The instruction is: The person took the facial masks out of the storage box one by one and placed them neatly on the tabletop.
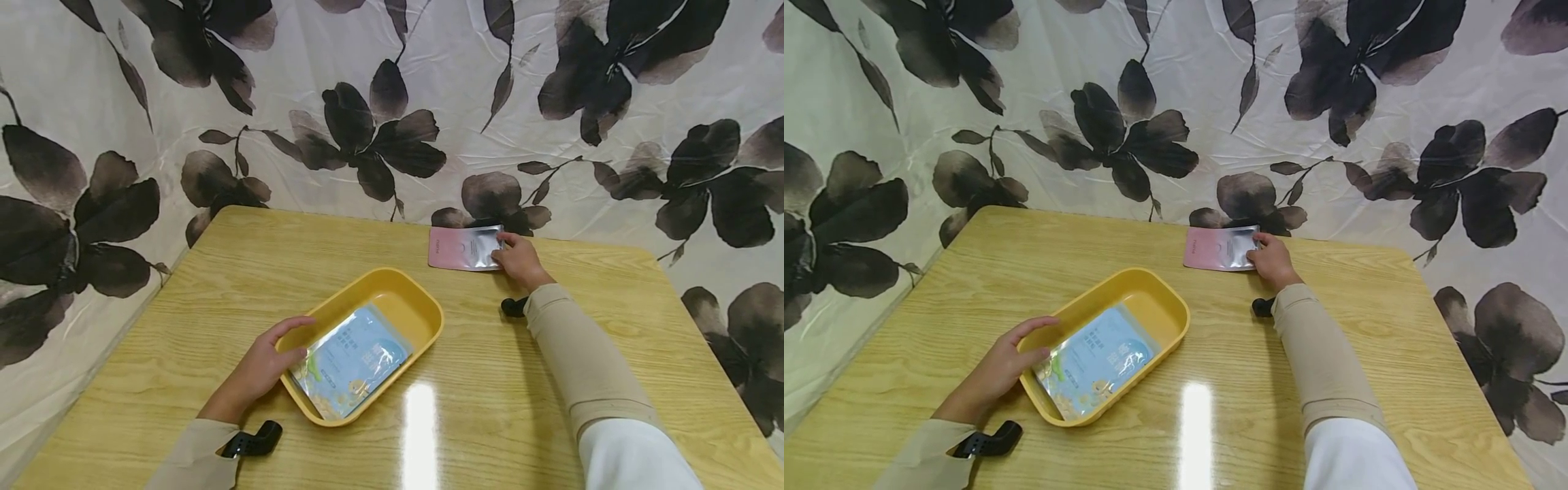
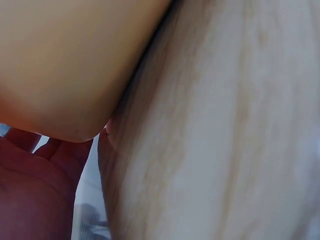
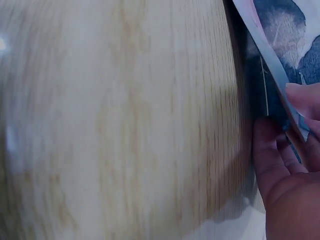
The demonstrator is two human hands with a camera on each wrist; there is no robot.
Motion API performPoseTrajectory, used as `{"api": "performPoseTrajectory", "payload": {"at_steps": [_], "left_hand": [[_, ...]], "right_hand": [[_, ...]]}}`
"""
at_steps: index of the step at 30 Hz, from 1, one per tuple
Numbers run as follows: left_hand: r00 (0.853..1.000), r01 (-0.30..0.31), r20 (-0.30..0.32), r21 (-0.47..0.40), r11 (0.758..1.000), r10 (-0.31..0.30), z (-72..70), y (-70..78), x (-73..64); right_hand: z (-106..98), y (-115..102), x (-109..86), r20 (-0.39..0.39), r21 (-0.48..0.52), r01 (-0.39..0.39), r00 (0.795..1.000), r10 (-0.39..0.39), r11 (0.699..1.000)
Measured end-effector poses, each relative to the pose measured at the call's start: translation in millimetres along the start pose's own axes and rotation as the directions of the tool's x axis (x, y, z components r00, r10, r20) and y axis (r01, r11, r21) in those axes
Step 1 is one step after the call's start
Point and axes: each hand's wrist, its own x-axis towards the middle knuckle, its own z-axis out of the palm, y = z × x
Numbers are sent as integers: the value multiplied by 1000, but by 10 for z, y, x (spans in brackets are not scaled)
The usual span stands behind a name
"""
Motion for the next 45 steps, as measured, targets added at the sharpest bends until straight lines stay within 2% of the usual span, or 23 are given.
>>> {"api": "performPoseTrajectory", "payload": {"at_steps": [6,12,15,20,25,27,31,34,37,39,41,45], "left_hand": [[1000,3,-3,-5,1000,-3,2,11,4],[1000,-8,10,-25,1000,8,47,2,27],[1000,-12,14,-20,1000,13,51,-3,35],[1000,-19,-1,-14,1000,19,20,15,53],[1000,-22,3,-7,1000,22,3,23,56],[1000,-22,5,-3,1000,22,-2,20,54],[1000,-13,4,4,1000,13,-16,17,45],[1000,-10,2,2,1000,10,-25,15,35],[1000,-14,2,-7,1000,14,-27,12,28],[1000,-14,1,-8,1000,14,-25,10,26],[1000,-12,1,-10,1000,12,-20,8,22],[1000,-7,5,-12,1000,8,-7,0,7]], "right_hand": [[-16,-12,-17,-1,74,-12,1000,12,997],[-129,-33,-159,-11,53,57,998,-57,997],[-115,-125,-274,1,126,113,993,-114,986],[18,-394,-488,54,222,230,967,-248,947],[196,-603,-719,143,223,298,932,-334,928],[270,-676,-816,180,218,325,913,-365,920],[425,-835,-1011,282,217,385,855,-435,897],[555,-953,-1144,393,229,416,788,-475,880],[688,-1035,-1240,511,233,419,715,-477,878],[772,-1069,-1279,574,215,417,677,-460,883],[848,-1090,-1307,625,172,420,653,-428,891],[964,-1127,-1353,686,86,425,631,-363,901]]}}
